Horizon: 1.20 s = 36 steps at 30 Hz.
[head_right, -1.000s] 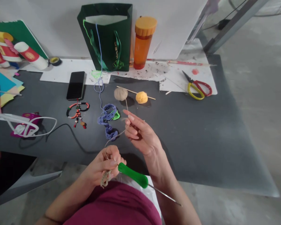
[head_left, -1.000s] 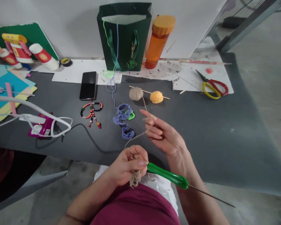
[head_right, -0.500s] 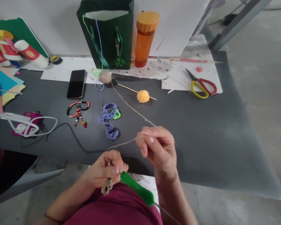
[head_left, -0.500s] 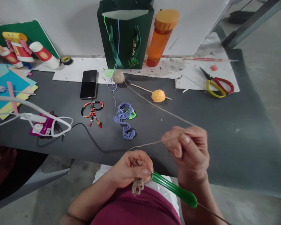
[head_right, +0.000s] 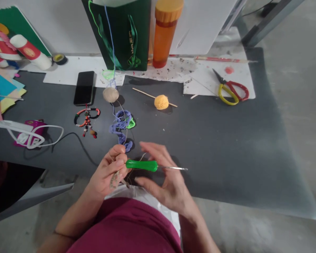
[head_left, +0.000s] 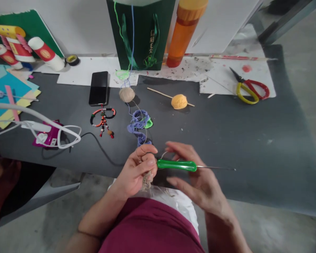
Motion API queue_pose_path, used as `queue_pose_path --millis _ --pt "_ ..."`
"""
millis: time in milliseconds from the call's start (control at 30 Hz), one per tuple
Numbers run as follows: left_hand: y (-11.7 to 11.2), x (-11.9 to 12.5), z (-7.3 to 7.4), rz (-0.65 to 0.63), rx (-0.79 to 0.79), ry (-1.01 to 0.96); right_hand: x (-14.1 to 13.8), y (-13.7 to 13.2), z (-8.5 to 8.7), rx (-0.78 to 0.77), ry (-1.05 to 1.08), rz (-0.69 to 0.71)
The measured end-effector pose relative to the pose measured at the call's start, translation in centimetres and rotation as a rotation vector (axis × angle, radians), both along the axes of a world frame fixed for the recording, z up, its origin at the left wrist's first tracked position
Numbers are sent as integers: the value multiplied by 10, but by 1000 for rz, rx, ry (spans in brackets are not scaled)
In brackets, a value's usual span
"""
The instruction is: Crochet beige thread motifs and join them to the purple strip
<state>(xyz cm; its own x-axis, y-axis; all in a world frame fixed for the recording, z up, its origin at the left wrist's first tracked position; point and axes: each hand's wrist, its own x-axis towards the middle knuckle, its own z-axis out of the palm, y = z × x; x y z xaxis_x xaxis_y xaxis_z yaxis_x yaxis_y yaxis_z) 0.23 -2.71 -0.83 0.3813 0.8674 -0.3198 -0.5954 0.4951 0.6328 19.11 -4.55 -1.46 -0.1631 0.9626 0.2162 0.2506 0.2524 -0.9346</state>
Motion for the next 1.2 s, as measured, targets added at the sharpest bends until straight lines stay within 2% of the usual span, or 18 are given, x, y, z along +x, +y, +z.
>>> queue_pose_path --millis 33,67,167,233,367,533,733,967,1200 --pt "0 1 1 6 10 23 -7 -3 -2 -40 137 71" --pt "0 2 1 6 25 54 -14 -7 -4 -56 226 60" --pt "-1 1 -3 -14 80 179 -31 -12 -14 -89 346 -123" --pt "-1 -1 -6 -33 94 246 -37 -14 -20 -184 469 -188" --pt "0 -5 -6 -59 74 275 -42 -11 -27 -407 643 -230" --pt "1 -2 2 -71 116 379 -46 -5 -28 -550 779 -248" --pt "-2 -4 0 -32 113 386 -49 -5 -32 -501 806 -316" --pt "-5 3 -2 160 133 535 -47 -14 -38 -377 550 -284" --pt "-4 3 -13 134 145 421 -51 -6 -38 -461 831 -347"
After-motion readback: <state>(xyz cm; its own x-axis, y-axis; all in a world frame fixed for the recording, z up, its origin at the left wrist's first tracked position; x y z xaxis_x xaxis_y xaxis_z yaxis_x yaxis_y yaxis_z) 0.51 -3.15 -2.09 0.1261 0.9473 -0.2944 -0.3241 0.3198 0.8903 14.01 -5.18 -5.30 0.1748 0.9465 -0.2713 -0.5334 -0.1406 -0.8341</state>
